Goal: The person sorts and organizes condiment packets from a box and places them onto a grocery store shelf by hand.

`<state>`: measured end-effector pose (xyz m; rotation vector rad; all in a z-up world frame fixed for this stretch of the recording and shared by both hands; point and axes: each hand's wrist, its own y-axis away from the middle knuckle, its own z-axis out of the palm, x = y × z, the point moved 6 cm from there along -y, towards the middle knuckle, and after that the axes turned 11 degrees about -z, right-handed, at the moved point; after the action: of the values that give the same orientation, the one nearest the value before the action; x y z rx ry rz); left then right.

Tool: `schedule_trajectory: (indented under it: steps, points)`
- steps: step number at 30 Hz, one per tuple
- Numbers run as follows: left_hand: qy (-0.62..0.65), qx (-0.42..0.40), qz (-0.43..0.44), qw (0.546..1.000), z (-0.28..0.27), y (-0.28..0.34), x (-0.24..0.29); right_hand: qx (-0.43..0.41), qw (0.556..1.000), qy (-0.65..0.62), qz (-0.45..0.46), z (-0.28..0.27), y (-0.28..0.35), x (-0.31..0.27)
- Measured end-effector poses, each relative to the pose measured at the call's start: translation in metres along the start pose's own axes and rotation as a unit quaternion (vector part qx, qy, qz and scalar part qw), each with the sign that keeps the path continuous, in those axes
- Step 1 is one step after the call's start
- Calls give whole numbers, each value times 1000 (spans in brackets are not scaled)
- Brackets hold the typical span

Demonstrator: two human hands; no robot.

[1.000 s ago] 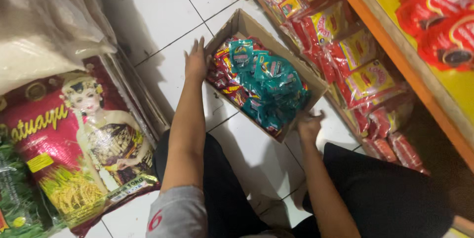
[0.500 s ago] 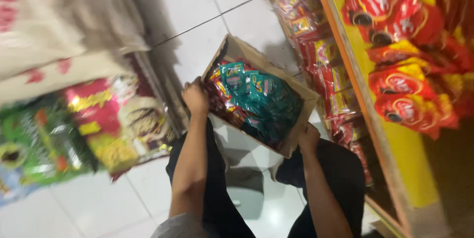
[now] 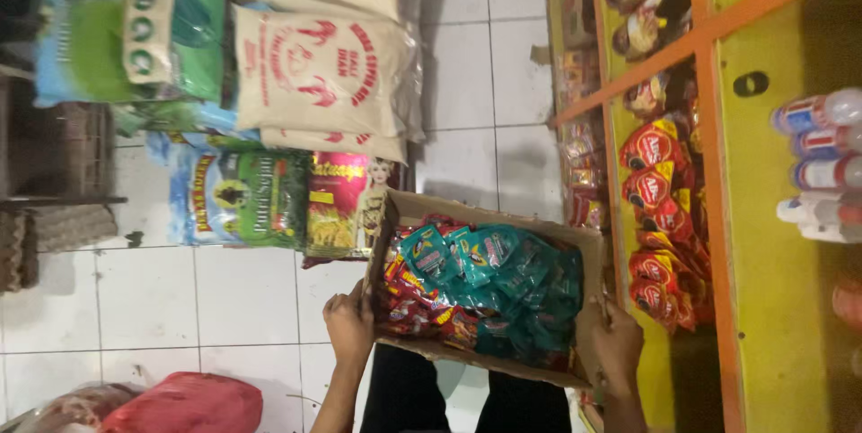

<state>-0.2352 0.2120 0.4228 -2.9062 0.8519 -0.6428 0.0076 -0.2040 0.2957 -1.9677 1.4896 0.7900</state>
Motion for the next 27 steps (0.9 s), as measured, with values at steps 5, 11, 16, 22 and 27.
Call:
schedule_trajectory:
  steps: [5,11,16,22,27]
  points:
    - [36,-28,-83,996,-116,-32,30,-17,999,-41,13,-78,-22,-111]
    - [122,79,-11,989,-197,-96,79,50,993,-107,0,-124,-74,-203]
    - [108,135,-5,985,-206,-166,126,45,987,-142,-55,-124,-170,-249]
    - [148,175,-6,973,-184,-247,191,4,979,-176,-106,-105,-322,-266]
    - [151,193,-41,969,-182,-330,258,-30,971,-226,-73,-98,-440,-294]
